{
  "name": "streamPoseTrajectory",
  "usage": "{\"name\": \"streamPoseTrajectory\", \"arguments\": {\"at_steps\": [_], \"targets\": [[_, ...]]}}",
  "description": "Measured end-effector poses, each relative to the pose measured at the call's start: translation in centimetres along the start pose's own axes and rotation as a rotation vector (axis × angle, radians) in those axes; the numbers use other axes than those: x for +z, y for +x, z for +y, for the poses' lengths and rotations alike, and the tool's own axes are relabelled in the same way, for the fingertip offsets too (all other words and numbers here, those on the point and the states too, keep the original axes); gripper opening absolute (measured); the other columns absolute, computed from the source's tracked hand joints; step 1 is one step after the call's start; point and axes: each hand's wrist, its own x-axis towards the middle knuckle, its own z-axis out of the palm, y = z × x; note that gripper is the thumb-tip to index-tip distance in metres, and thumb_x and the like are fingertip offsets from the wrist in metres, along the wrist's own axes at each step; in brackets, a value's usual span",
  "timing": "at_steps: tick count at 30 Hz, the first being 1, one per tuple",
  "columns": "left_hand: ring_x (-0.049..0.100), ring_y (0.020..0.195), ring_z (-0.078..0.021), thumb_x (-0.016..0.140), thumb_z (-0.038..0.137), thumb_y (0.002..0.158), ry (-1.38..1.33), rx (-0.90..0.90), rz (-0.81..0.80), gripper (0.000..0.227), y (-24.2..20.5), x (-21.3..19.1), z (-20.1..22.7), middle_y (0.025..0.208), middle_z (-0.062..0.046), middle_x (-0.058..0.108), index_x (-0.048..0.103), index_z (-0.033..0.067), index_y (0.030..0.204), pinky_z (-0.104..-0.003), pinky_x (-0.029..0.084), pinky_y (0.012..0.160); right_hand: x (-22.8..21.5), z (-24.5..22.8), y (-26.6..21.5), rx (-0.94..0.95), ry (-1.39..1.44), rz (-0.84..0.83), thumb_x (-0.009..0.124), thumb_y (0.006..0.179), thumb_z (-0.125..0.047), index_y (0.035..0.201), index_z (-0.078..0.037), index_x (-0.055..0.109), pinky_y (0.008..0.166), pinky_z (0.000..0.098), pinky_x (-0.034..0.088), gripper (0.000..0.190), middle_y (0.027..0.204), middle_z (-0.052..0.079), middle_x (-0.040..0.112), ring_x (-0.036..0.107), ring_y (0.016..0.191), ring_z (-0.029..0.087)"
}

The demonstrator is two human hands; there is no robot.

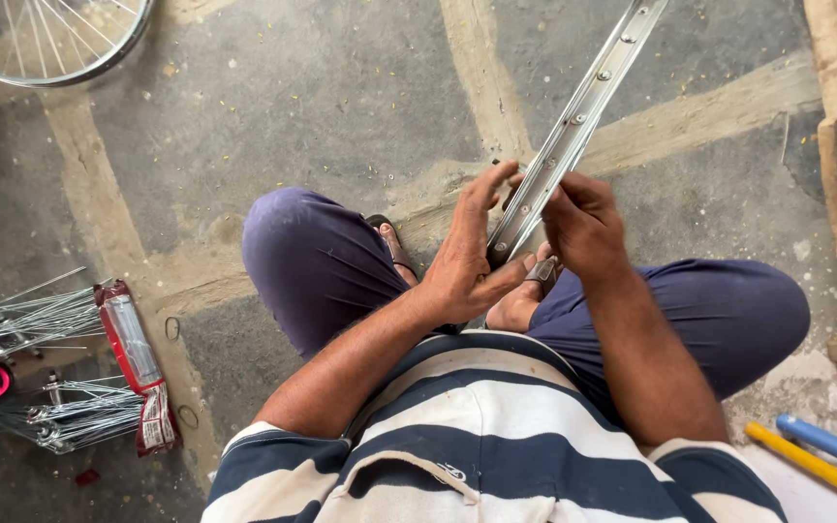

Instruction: The person sits on the floor and uses a small metal tool to tighten or adjust the spokes on a bicycle wheel rim held in their lap. Another person works on a separate wheel in the background.

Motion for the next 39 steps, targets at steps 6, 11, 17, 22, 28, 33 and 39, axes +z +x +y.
{"name": "streamPoseTrajectory", "arguments": {"at_steps": [6, 11, 17, 22, 28, 33, 39], "targets": [[0.031, 0.163, -0.0354, 0.074, 0.024, 0.099, -0.081, -0.033, 0.006, 0.1, -0.5, -0.3, -0.9, 0.171, -0.022, 0.028, 0.004, 0.0091, 0.168, -0.055, 0.034, 0.132, -0.6, 0.3, -0.2, -0.113, 0.147, -0.035, 0.063, 0.107, -0.01, 0.123, 0.002, 0.066, 0.083, 0.0203, 0.051, 0.021, 0.109, 0.007, 0.073, 0.064, 0.09, 0.006], [0.03, 0.16, -0.0334, 0.072, 0.036, 0.105, -0.117, -0.033, -0.028, 0.101, -0.2, 0.5, -1.5, 0.168, -0.023, 0.026, -0.001, 0.012, 0.171, -0.054, 0.034, 0.133, -1.1, 0.2, 0.1, 0.015, -0.002, 0.032, 0.063, 0.111, -0.011, 0.121, 0.003, 0.073, 0.052, 0.015, 0.04, 0.021, 0.085, 0.004, 0.066, 0.052, 0.062, 0.0], [0.028, 0.164, -0.0372, 0.072, 0.04, 0.102, -0.118, -0.047, -0.038, 0.104, -0.2, 0.5, -1.2, 0.172, -0.026, 0.024, -0.002, 0.0111, 0.169, -0.057, 0.031, 0.133, -1.1, 0.0, 1.0, -0.144, 0.36, -0.21, 0.071, 0.105, -0.002, 0.123, -0.003, 0.072, 0.091, 0.0263, 0.06, 0.018, 0.117, 0.016, 0.073, 0.073, 0.109, 0.016], [0.03, 0.16, -0.0343, 0.07, 0.041, 0.105, -0.167, -0.055, -0.063, 0.103, -0.7, 0.7, -1.1, 0.168, -0.026, 0.024, -0.005, 0.0108, 0.17, -0.054, 0.03, 0.131, -1.6, -0.5, -0.1, -0.048, 0.346, -0.326, 0.073, 0.098, 0.003, 0.12, 0.0, 0.072, 0.081, 0.0312, 0.065, 0.023, 0.129, 0.023, 0.07, 0.075, 0.107, 0.023], [0.029, 0.162, -0.0359, 0.073, 0.044, 0.101, -0.115, -0.074, -0.044, 0.108, -0.9, 0.8, -1.2, 0.17, -0.025, 0.024, -0.002, 0.0086, 0.17, -0.054, 0.031, 0.131, -1.3, -0.6, -0.2, -0.078, 0.263, -0.185, 0.08, 0.094, 0.008, 0.124, -0.002, 0.065, 0.081, 0.0301, 0.065, 0.035, 0.113, 0.014, 0.068, 0.074, 0.097, 0.018], [0.029, 0.159, -0.0379, 0.082, 0.047, 0.091, -0.044, -0.051, 0.022, 0.116, -0.7, -0.5, -1.5, 0.167, -0.024, 0.023, 0.005, 0.0064, 0.169, -0.054, 0.031, 0.133, 1.1, 1.8, 0.4, -0.179, 0.109, -0.021, 0.088, 0.084, 0.0, 0.131, -0.003, 0.06, 0.094, 0.0332, 0.064, 0.055, 0.123, 0.015, 0.072, 0.074, 0.111, 0.02], [0.048, 0.142, -0.0375, 0.08, 0.055, 0.083, -0.088, -0.191, 0.012, 0.122, -0.3, -0.5, -0.6, 0.167, -0.026, 0.024, 0.008, 0.0027, 0.165, -0.049, 0.046, 0.117, 3.6, 2.6, 1.6, -0.234, -0.409, 0.155, 0.081, 0.089, -0.005, 0.121, 0.002, 0.071, 0.086, 0.0271, 0.06, 0.034, 0.102, 0.007, 0.077, 0.072, 0.094, 0.012]]}}
